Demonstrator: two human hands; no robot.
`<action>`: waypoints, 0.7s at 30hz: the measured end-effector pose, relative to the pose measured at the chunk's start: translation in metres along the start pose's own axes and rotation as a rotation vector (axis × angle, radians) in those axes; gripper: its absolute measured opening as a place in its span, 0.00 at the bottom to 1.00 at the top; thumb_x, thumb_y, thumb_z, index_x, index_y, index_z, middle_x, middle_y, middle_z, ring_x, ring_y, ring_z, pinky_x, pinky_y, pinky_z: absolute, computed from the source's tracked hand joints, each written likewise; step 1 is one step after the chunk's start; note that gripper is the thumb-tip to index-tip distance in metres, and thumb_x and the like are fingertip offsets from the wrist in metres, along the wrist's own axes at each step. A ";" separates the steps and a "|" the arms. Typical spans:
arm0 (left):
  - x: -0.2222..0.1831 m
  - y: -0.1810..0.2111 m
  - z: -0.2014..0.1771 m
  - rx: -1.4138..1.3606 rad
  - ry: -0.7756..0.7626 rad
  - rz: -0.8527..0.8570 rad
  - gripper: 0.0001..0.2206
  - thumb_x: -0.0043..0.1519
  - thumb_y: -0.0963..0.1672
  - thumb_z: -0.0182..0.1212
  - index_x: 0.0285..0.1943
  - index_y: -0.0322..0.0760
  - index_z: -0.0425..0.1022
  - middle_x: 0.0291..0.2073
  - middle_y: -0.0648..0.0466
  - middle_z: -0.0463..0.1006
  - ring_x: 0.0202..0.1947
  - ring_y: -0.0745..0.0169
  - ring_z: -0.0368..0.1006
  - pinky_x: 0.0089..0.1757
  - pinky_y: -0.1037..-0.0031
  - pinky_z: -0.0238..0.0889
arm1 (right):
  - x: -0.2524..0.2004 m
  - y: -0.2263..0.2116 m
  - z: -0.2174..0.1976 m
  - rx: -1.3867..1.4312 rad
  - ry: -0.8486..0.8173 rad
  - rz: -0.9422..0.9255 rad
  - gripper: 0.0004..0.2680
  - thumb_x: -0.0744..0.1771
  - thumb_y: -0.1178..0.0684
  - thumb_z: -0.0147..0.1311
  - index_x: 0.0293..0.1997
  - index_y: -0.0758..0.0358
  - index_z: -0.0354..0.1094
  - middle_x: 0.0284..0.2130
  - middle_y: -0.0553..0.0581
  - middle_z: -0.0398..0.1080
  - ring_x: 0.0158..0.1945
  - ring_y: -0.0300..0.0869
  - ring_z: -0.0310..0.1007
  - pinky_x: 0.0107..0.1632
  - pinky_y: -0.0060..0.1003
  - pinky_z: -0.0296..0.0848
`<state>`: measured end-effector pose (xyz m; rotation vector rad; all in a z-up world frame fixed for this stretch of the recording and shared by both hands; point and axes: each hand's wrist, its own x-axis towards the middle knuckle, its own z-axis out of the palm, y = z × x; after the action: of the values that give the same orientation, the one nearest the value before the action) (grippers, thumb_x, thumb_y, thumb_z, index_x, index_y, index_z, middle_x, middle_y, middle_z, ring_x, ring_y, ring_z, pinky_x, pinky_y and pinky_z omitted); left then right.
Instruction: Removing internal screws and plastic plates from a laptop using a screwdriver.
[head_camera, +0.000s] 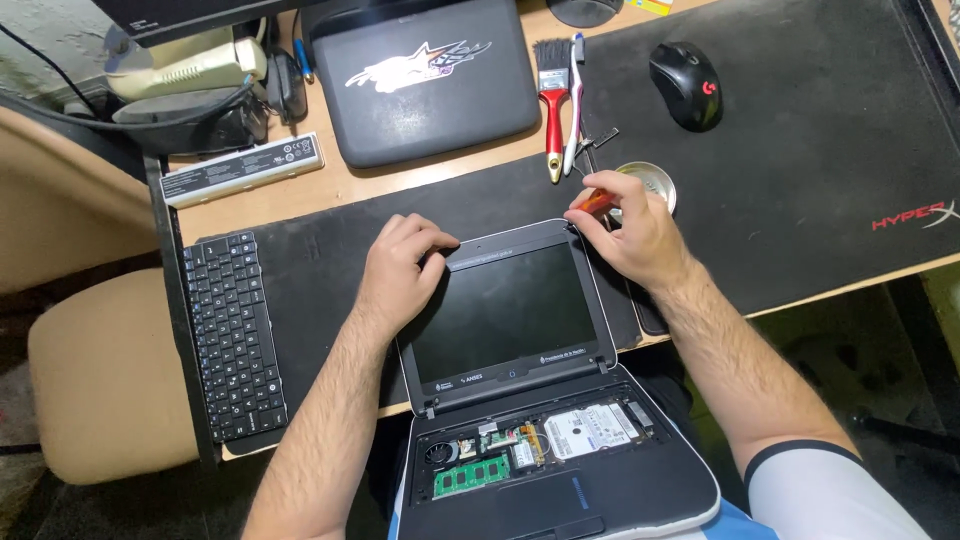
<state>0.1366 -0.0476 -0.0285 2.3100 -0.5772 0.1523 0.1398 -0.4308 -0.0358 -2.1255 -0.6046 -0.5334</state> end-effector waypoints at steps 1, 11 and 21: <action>0.000 0.001 -0.001 0.000 0.001 0.002 0.14 0.69 0.35 0.66 0.52 0.46 0.93 0.41 0.57 0.86 0.47 0.57 0.83 0.53 0.62 0.83 | -0.001 0.000 0.000 -0.002 0.001 -0.001 0.17 0.74 0.63 0.74 0.71 0.66 0.70 0.45 0.55 0.90 0.40 0.46 0.90 0.46 0.42 0.87; 0.002 0.004 -0.003 -0.018 -0.011 -0.003 0.15 0.67 0.35 0.65 0.51 0.45 0.94 0.41 0.55 0.87 0.46 0.54 0.83 0.53 0.60 0.82 | 0.005 -0.016 -0.004 -0.126 0.050 -0.137 0.13 0.75 0.57 0.76 0.69 0.64 0.82 0.40 0.55 0.90 0.36 0.50 0.89 0.44 0.45 0.86; 0.002 0.009 -0.003 -0.017 0.001 -0.012 0.14 0.67 0.35 0.65 0.51 0.46 0.93 0.40 0.56 0.85 0.45 0.55 0.82 0.53 0.59 0.82 | 0.023 -0.025 -0.028 0.120 -0.002 0.008 0.09 0.77 0.54 0.72 0.66 0.58 0.89 0.36 0.55 0.82 0.29 0.43 0.83 0.38 0.40 0.80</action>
<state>0.1344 -0.0518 -0.0207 2.2961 -0.5624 0.1418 0.1385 -0.4349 0.0080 -2.0143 -0.6136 -0.4790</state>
